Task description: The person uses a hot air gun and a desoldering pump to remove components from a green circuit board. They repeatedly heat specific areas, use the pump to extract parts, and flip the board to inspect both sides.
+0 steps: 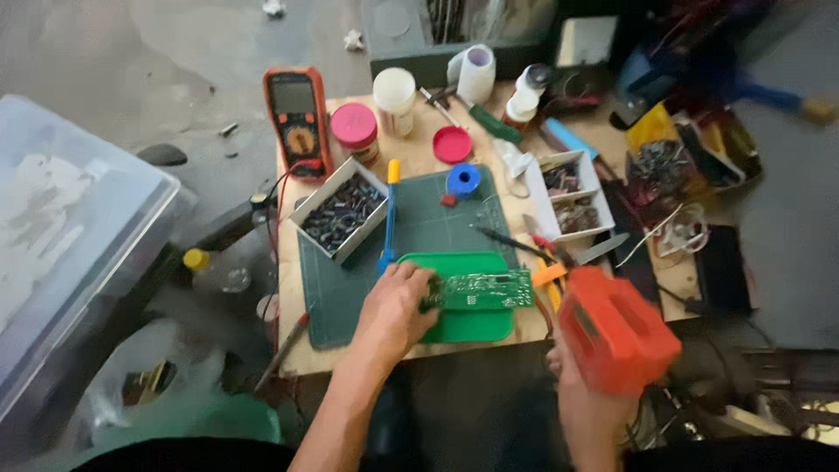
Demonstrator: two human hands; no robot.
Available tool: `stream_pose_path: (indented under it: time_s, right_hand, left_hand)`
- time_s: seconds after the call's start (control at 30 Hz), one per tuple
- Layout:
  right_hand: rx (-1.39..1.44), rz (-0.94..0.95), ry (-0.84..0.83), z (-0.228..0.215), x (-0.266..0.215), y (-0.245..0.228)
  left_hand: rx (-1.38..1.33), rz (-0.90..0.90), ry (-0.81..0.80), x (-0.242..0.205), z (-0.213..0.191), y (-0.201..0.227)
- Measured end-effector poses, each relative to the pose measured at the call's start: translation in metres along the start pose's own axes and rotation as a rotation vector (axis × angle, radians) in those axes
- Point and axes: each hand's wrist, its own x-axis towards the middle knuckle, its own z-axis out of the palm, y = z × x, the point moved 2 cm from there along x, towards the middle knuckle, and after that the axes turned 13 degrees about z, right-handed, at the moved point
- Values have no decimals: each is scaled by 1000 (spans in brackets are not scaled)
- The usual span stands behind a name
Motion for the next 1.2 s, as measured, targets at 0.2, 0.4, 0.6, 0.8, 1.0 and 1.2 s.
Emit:
stream_pose_path:
  time_s: [0.2, 0.4, 0.6, 0.8, 1.0, 1.2]
  right_hand:
    - [-578, -619, 179, 7, 99, -43]
    - [-942, -360, 61, 51, 178, -56]
    - [-1053, -423, 11, 55, 249, -9]
    - [-1042, -316, -106, 49, 236, -24]
    - [-482, -264, -77, 23, 81, -126]
    - [-225, -109, -424, 31, -53, -123]
  left_hand:
    - [-22, -237, 5, -20, -38, 25]
    - [-226, -670, -108, -20, -97, 56]
    - [-1205, -1020, 563, -19, -110, 93]
    - [-2063, -904, 787, -19, -93, 118]
    - [-2236, -722, 762, -27, -76, 127]
    - [-2094, -532, 701, -28, -73, 145]
